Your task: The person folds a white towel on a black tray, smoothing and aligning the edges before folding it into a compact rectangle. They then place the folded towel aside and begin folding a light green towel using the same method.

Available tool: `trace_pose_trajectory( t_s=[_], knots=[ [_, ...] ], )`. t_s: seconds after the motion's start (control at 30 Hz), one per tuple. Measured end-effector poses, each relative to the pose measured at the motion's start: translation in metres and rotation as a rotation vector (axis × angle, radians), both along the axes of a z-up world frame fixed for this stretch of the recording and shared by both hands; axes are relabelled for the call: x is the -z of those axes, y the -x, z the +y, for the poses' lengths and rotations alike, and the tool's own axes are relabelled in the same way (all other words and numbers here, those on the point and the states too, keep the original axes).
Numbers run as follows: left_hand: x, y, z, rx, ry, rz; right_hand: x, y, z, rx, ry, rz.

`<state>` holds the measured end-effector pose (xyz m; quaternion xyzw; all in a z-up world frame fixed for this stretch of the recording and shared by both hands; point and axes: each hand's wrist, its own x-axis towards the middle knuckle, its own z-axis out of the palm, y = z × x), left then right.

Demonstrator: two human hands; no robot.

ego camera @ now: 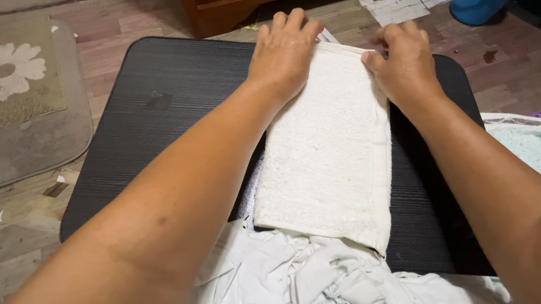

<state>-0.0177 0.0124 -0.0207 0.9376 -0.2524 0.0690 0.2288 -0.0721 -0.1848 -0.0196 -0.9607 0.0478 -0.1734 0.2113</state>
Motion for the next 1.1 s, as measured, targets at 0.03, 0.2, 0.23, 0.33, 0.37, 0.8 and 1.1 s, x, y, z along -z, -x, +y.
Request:
trace_pose_trajectory(
  t_s=[0.03,0.2,0.23,0.33,0.37,0.8,1.1],
  knots=[
    [0.0,0.001,-0.001,0.001,0.013,0.057,-0.002,0.003,0.001,-0.004,0.037,-0.033],
    [0.001,0.02,-0.027,-0.012,0.04,-0.127,-0.013,0.02,0.022,-0.019,0.14,-0.13],
    [0.002,0.027,-0.03,-0.001,0.056,-0.075,-0.013,0.026,0.028,-0.03,0.119,-0.096],
    [0.009,0.05,-0.022,0.005,-0.043,0.015,-0.01,0.043,0.042,-0.057,0.11,0.012],
    [0.01,0.056,-0.019,0.006,-0.018,0.043,-0.009,0.046,0.045,-0.067,0.145,0.049],
    [0.011,0.084,-0.013,-0.04,-0.176,-0.062,0.018,0.045,0.032,-0.135,0.129,0.171],
    [-0.006,0.107,0.002,-0.075,-0.218,0.107,0.011,0.072,0.052,-0.055,-0.1,0.187]
  ],
)
